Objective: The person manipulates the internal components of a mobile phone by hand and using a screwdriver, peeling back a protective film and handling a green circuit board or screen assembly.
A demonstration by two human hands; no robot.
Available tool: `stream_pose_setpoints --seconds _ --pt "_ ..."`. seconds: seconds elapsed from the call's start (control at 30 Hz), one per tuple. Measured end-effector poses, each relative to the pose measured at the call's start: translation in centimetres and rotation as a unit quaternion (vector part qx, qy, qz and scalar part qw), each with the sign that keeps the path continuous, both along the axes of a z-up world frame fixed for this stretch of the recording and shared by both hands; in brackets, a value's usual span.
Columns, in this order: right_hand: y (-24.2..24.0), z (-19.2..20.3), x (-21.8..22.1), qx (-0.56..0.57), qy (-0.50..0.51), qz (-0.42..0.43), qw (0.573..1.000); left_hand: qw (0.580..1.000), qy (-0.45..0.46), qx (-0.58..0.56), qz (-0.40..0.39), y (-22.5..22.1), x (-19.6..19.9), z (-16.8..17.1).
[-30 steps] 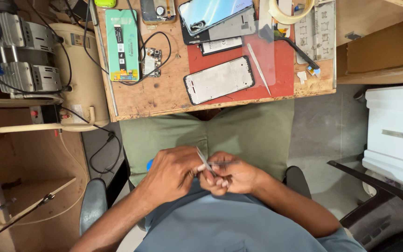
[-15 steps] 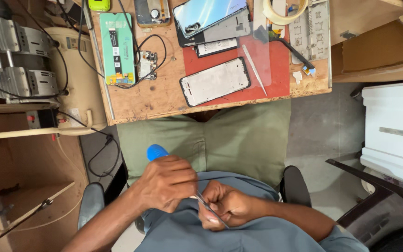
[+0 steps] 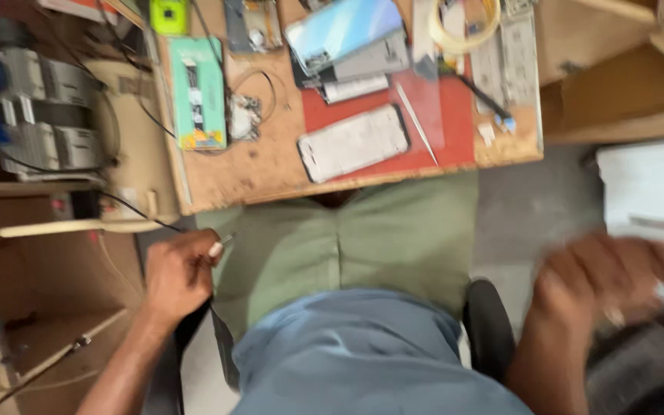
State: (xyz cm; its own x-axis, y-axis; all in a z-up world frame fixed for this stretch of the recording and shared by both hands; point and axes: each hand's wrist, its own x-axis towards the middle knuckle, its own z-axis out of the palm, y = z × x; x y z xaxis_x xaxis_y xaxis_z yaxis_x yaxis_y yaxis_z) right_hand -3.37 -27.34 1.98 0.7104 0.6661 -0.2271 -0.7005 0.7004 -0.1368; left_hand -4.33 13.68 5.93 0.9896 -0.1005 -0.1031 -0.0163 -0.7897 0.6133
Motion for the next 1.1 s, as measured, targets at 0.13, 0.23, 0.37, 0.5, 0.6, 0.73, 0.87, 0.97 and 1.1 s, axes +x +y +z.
stream_pose_setpoints --seconds 0.13,0.23,0.37,0.5,0.6,0.73,0.87,0.97,1.1 --pt "0.0 0.1 1.1 -0.069 -0.010 -0.008 0.998 0.997 0.016 -0.073 -0.034 -2.5 2.0 2.3" --pt "5.7 -1.7 0.2 -0.057 -0.060 0.076 0.994 0.991 0.083 -0.104 -0.035 -4.8 2.3 3.1" --pt "8.5 -1.5 -0.1 -0.116 -0.079 0.183 0.973 0.981 0.137 -0.137 -0.013 -6.2 3.2 3.3" --pt "9.1 -0.9 0.9 -0.126 -0.098 0.204 0.966 0.974 0.153 -0.164 -0.035 -6.9 3.4 2.9" --pt "9.4 -0.5 1.7 -0.142 -0.108 0.208 0.962 0.963 0.179 -0.194 -0.049 -7.3 3.4 2.7" --pt "9.4 -0.7 2.3 -0.107 -0.064 0.226 0.966 0.964 0.151 -0.207 -0.072 -7.1 3.2 2.6" --pt "10.0 -1.9 2.1 0.078 0.023 0.259 0.962 0.952 0.106 -0.249 -0.141 -7.5 3.0 1.4" --pt "10.3 -1.5 0.8 0.078 -0.030 0.180 0.980 0.950 0.064 -0.253 -0.171 -7.0 3.1 0.2" --pt "10.1 -0.6 0.1 0.078 -0.036 0.175 0.981 0.945 -0.015 -0.262 -0.196 -6.3 2.6 -0.5"
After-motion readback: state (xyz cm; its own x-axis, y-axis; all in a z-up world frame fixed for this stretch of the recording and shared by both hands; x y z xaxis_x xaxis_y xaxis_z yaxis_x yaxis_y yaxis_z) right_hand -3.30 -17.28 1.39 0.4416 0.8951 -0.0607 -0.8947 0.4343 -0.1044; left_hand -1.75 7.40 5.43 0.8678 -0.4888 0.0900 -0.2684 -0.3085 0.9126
